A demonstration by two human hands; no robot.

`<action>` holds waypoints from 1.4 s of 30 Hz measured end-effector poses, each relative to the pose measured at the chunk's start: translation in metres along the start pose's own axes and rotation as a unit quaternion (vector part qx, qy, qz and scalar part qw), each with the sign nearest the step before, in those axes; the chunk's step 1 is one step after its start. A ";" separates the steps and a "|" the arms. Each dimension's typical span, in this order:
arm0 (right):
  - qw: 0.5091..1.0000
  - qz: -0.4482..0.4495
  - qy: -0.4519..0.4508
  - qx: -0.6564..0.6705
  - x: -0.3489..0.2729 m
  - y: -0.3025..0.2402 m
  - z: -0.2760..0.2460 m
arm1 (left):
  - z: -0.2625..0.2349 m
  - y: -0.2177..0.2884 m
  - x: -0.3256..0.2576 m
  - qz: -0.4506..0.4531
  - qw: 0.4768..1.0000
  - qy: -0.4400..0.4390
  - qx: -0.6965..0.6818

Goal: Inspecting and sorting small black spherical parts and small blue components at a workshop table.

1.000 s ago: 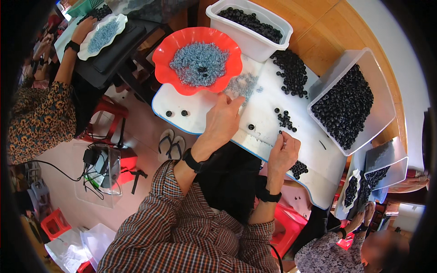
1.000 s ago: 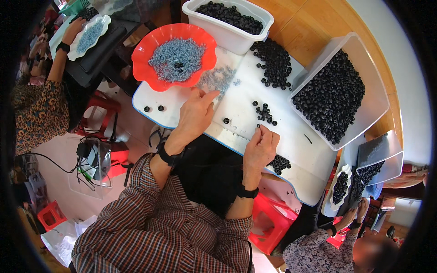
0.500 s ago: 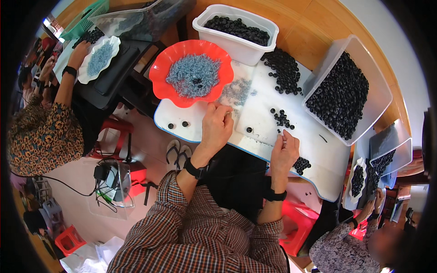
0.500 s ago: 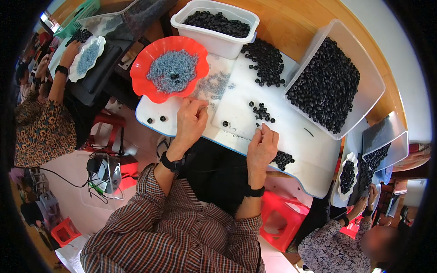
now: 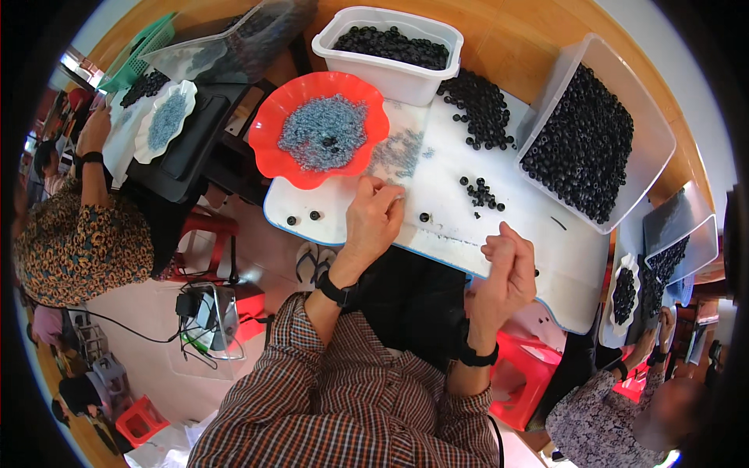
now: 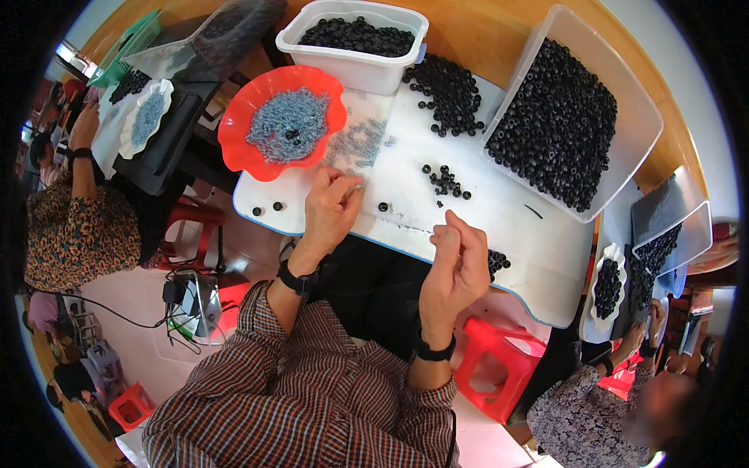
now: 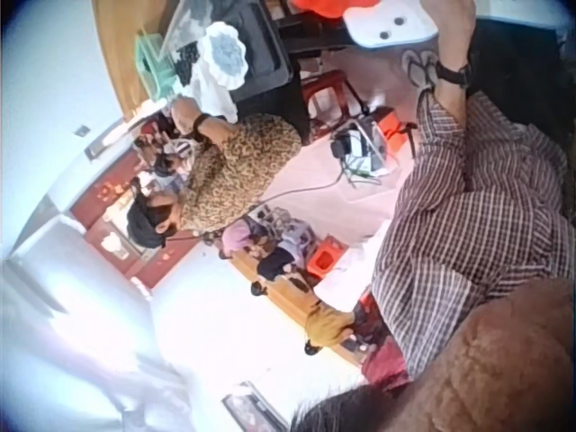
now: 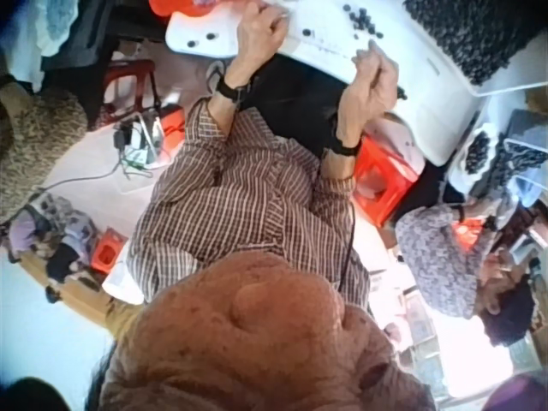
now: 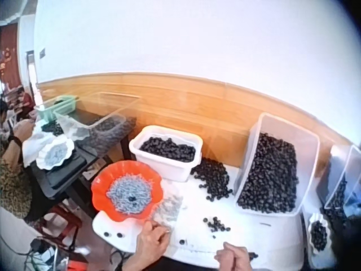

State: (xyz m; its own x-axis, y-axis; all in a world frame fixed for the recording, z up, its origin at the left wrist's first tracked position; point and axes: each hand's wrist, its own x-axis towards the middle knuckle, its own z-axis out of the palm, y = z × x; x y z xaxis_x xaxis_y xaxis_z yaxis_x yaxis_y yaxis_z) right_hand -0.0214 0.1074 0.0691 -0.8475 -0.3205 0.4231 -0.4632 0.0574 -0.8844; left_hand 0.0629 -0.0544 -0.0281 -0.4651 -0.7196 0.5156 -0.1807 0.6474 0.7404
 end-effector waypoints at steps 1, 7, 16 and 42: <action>0.996 -0.001 -0.011 0.090 -0.001 -0.014 -0.003 | 0.000 0.001 0.000 0.000 1.000 -0.002 -0.002; 0.877 -0.002 -0.043 0.479 0.003 -0.104 -0.015 | -0.004 -0.002 -0.002 -0.024 0.999 0.008 0.025; 0.526 -0.471 -0.198 -0.680 0.032 -0.186 -0.056 | 0.003 0.000 0.001 0.024 0.998 -0.009 0.059; -0.383 -0.193 0.166 -0.888 -0.016 -0.147 -0.044 | 0.004 0.010 -0.002 -0.024 0.996 -0.035 0.080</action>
State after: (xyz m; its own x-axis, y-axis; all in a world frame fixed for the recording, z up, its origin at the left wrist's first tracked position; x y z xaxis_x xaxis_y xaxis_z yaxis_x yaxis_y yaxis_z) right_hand 0.0487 0.1461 0.2006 -0.5479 -0.7318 0.4053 0.8365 -0.4777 0.2684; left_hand 0.0586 -0.0459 -0.0232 -0.5104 -0.7347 0.4469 -0.3368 0.6490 0.6822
